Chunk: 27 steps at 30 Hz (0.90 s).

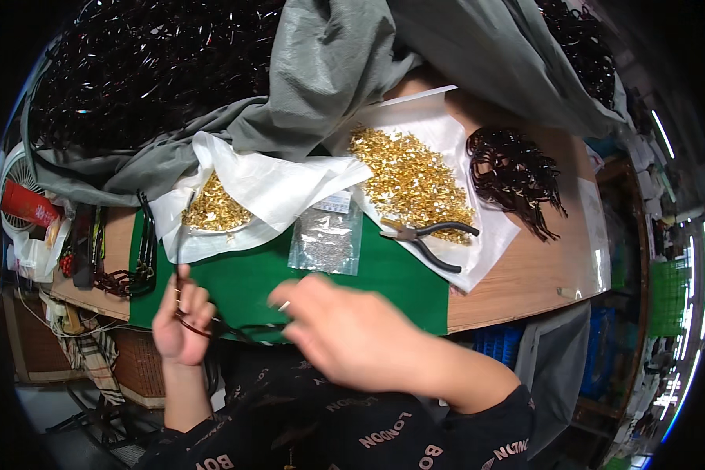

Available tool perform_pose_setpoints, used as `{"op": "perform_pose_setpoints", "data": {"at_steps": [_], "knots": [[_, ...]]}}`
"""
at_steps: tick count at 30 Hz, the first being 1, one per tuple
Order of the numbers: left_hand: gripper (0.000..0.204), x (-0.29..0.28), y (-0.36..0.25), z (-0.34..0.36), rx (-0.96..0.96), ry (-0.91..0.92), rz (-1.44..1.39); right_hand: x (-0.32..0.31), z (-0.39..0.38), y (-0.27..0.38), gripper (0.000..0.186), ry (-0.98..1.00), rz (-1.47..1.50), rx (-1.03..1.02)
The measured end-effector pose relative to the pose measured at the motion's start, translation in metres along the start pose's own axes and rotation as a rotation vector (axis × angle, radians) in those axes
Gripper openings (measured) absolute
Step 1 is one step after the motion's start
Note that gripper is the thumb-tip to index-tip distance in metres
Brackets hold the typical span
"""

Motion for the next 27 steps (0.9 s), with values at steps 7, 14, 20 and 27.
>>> {"op": "perform_pose_setpoints", "data": {"at_steps": [7, 14, 20, 27], "knots": [[0.045, 0.057, -0.035, -0.013, 0.790, -0.031, 1.770, -0.052, 0.025, -0.136, 0.018, -0.259, -0.347, 0.432], [0.044, 0.078, 0.026, -0.021, 0.412, 0.576, 2.084, -0.034, 0.045, -0.141, 0.016, -0.173, -0.482, 0.353], [0.040, 0.070, 0.012, -0.028, 0.434, 0.586, 1.912, -0.039, 0.041, -0.142, 0.016, -0.256, -0.385, 0.290], [0.034, 0.079, 0.000, -0.041, 0.446, 0.382, 1.417, -0.009, 0.007, -0.083, 0.033, -0.243, -0.258, 0.060]]}}
Point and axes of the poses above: each hand's wrist, its own z-axis towards the middle knuckle, its own x-axis out of the palm, y = z × x, the point moved 5 cm from there along z, towards the middle knuckle, and after that the axes turned 5 degrees about x, right-handed, at the moved point
